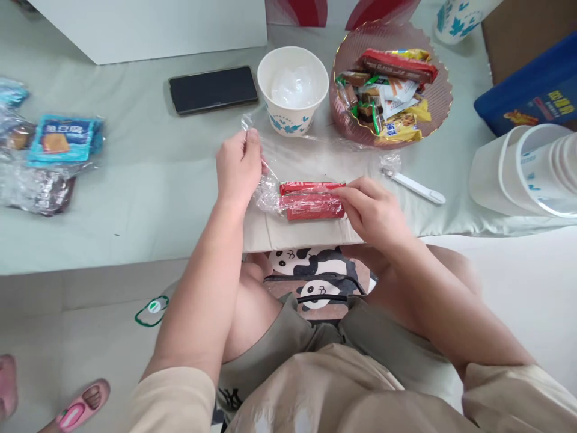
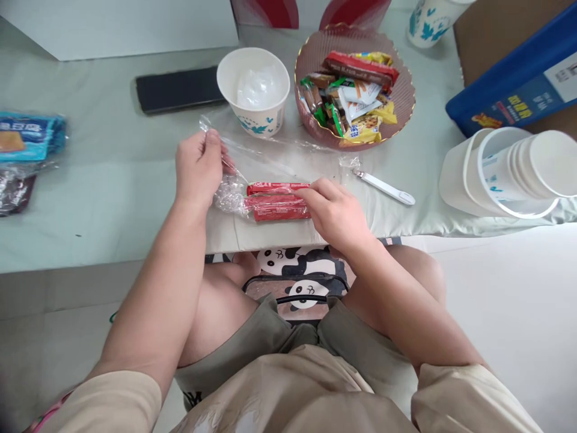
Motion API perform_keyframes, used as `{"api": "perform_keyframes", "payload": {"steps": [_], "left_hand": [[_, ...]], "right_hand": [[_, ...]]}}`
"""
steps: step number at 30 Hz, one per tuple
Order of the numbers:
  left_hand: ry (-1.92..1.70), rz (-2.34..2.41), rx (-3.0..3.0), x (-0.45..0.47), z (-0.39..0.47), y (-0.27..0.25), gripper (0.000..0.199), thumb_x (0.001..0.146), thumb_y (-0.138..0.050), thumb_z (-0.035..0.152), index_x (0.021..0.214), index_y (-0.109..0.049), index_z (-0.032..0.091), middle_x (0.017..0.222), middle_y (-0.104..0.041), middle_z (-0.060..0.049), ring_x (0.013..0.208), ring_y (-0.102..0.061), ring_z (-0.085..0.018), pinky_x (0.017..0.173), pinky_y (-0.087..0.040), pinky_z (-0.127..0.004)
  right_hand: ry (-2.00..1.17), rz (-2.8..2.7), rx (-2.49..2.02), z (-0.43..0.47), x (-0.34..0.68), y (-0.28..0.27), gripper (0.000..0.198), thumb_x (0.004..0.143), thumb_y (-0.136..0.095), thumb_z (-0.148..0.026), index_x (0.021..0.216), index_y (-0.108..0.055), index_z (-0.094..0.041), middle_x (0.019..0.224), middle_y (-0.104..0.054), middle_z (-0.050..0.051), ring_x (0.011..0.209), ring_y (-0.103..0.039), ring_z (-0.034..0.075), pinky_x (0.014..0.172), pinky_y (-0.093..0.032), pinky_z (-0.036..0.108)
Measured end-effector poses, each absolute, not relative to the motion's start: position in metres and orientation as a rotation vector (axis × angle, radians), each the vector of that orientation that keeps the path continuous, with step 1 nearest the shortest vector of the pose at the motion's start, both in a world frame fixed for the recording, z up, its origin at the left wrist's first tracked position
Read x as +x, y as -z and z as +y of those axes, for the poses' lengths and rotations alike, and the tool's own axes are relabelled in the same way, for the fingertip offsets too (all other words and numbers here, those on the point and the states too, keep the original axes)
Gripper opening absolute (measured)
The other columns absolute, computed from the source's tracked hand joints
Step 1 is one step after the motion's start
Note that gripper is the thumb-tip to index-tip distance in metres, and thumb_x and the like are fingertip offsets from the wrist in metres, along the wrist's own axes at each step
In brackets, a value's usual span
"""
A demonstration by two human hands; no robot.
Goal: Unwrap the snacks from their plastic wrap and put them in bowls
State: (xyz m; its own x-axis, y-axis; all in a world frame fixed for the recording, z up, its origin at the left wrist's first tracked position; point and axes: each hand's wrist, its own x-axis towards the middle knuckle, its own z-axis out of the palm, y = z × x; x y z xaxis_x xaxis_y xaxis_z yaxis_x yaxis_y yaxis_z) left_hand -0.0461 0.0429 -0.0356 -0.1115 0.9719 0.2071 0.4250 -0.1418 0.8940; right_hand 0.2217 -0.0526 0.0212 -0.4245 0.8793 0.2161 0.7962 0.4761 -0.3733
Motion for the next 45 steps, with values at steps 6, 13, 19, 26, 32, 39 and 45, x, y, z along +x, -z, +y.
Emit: {"api": "perform_keyframes", "payload": {"steps": [6,13,19,26,32,39,45], "left_hand": [[-1.264,1.56,1.589,-0.043,0.04,0.031,0.053,0.102,-0.035,0.07,0.087,-0.063,0.027,0.059,-0.057,0.001,0.058,-0.064,-0.016,0.057,-0.047,-0.031],[-1.267,1.606,1.565,-0.041,0.039,0.028,0.053,0.102,-0.039,0.068,0.077,-0.06,0.026,0.056,-0.056,0.001,0.058,-0.062,-0.017,0.056,-0.046,-0.031],[-1.27,1.652,1.634,-0.048,0.046,0.036,0.049,0.102,-0.045,0.063,0.072,-0.056,0.026,0.058,-0.056,0.001,0.06,-0.06,-0.017,0.061,-0.045,-0.031],[-1.244,1.681,1.569,-0.052,0.038,0.026,0.037,0.091,-0.067,0.059,0.081,-0.059,0.025,0.063,-0.058,0.003,0.055,-0.052,-0.013,0.057,-0.041,-0.029],[-0.968,1.812,1.539,-0.046,0.019,0.005,0.015,0.087,-0.073,0.027,0.082,-0.06,0.022,0.059,-0.052,0.005,0.054,-0.048,-0.012,0.06,-0.037,-0.029],[-1.121,1.688,1.554,-0.044,0.014,0.005,0.014,0.093,-0.068,0.029,0.083,-0.06,0.024,0.055,-0.047,0.006,0.052,-0.043,-0.012,0.059,-0.034,-0.029],[-1.129,1.679,1.52,-0.045,0.015,0.004,0.015,0.092,-0.069,0.025,0.08,-0.059,0.024,0.054,-0.043,0.006,0.052,-0.039,-0.012,0.061,-0.032,-0.03]], "right_hand": [[-0.309,-2.306,-1.299,-0.08,0.219,-0.028,0.053,0.091,-0.051,-0.016,0.143,-0.056,-0.024,0.13,-0.067,0.015,0.07,-0.064,0.017,0.069,-0.056,0.037],[-0.736,-2.881,-1.295,-0.098,0.213,-0.044,0.038,0.101,-0.044,-0.028,0.126,-0.071,-0.019,0.056,-0.064,0.0,0.049,-0.053,0.017,0.051,-0.033,0.03],[-1.179,-2.558,-1.139,-0.084,0.218,-0.064,0.03,0.101,-0.05,-0.028,0.121,-0.071,-0.02,0.065,-0.07,-0.003,0.051,-0.057,0.011,0.056,-0.041,0.026],[-0.483,-2.222,-1.355,-0.047,0.196,-0.047,0.021,0.095,-0.052,-0.019,0.101,-0.073,-0.021,0.096,-0.077,0.008,0.088,-0.071,0.021,0.078,-0.053,0.032],[-0.494,-2.643,-1.475,-0.041,0.176,-0.034,0.061,0.086,-0.067,-0.028,0.145,-0.056,-0.017,0.141,-0.064,0.016,0.124,-0.06,0.036,0.1,-0.049,0.047],[-0.29,-2.719,-1.625,-0.052,0.17,-0.031,0.049,0.086,-0.061,-0.026,0.134,-0.059,-0.015,0.125,-0.063,0.018,0.108,-0.059,0.034,0.088,-0.044,0.043],[-0.259,-2.659,-1.646,-0.061,0.173,-0.027,0.034,0.09,-0.054,-0.022,0.123,-0.063,-0.02,0.119,-0.07,0.013,0.104,-0.063,0.029,0.082,-0.043,0.038]]}}
